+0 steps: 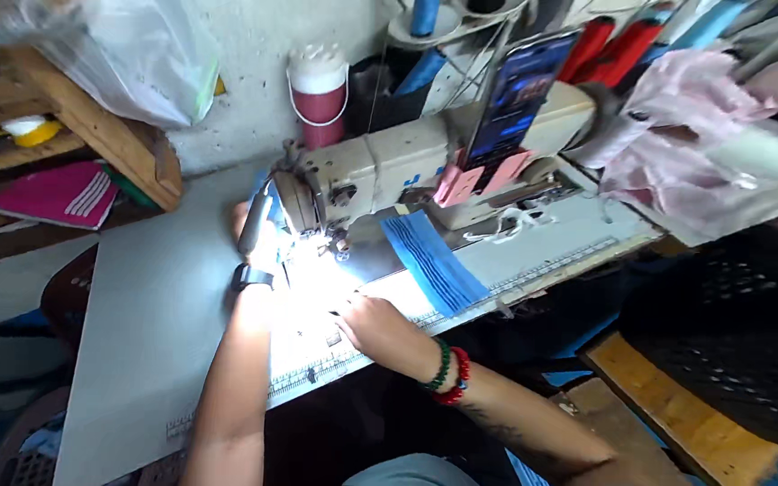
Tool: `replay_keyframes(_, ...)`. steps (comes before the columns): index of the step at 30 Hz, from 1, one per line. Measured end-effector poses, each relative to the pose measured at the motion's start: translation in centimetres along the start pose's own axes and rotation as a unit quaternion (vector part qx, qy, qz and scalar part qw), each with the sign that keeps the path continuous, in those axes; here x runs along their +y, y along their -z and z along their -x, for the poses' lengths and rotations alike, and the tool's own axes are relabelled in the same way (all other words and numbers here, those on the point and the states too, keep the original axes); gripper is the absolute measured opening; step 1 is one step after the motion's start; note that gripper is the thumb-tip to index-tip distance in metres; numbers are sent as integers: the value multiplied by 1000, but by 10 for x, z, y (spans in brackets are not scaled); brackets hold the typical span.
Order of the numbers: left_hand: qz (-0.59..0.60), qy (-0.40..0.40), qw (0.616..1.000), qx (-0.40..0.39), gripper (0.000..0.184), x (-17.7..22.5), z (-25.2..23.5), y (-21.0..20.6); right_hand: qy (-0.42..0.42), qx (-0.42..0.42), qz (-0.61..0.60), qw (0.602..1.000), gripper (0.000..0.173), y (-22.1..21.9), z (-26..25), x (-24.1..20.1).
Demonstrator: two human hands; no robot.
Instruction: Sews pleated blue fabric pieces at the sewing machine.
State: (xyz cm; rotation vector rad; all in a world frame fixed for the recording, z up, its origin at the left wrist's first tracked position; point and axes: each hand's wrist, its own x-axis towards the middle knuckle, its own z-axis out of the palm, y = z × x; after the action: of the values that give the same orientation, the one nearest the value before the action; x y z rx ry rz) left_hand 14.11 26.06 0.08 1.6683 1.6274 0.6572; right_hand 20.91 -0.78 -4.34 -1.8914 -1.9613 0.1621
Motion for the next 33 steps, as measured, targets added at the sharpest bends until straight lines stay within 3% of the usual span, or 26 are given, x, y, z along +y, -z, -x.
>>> replay_keyframes(1, 78, -119, 983, 120, 40, -40, -9, -5, 2, 8, 13, 1000, 16, -3, -8, -5)
replay_keyframes(2, 141, -172, 961, 164, 43, -59, -10, 3, 6, 15, 19, 1000, 13, -6, -17, -11)
replay_keyframes(4, 250, -167, 937, 179, 44, -65, 13, 29, -16, -17, 9, 1000, 16, -6, -37, -27)
replay_keyframes(6, 287, -133, 926, 207, 42, -69, 39, 42, -91, -100, -93, 986, 31, -4, -56, -38)
replay_keyframes(9, 309, -126, 912, 238, 40, -72, 72, 48, -125, -131, -195, 964, 39, -4, -72, -40)
replay_keyframes(12, 379, -140, 877, 260, 40, -80, 88, 55, -118, -103, -184, 970, 40, -7, -70, -38)
replay_keyframes(14, 464, -135, 845, 229, 33, -83, 100, 65, -84, -20, -164, 983, 34, -12, -66, -36)
replay_keyframes(16, 516, -90, 841, 133, 25, -84, 123, 70, -48, -10, -222, 974, 34, -1, -64, -32)
replay_keyframes(19, 509, -48, 859, 6, 23, -85, 169, 53, -42, 1, -424, 905, 40, 1, -61, -27)
replay_keyframes(23, 547, -31, 836, -28, 35, -87, 203, 27, -63, 103, -505, 855, 22, -10, -44, -26)
replay_keyframes(26, 556, -47, 830, -13, 36, -93, 214, 17, -76, 113, -544, 828, 16, -5, -34, -24)
replay_keyframes(27, 548, -60, 834, -22, 36, -96, 217, 14, -73, 113, -545, 827, 17, -1, -31, -24)
replay_keyframes(29, 502, -112, 857, -27, 60, -105, 221, 12, -48, 125, -503, 854, 21, 7, -26, -23)
replay_keyframes(31, 384, -227, 895, 6, 90, -116, 222, 20, -3, 127, -374, 919, 23, 18, -16, -22)
replay_keyframes(33, 241, -375, 895, 22, 98, -120, 220, 40, 58, 57, -247, 965, 20, 34, 0, -21)
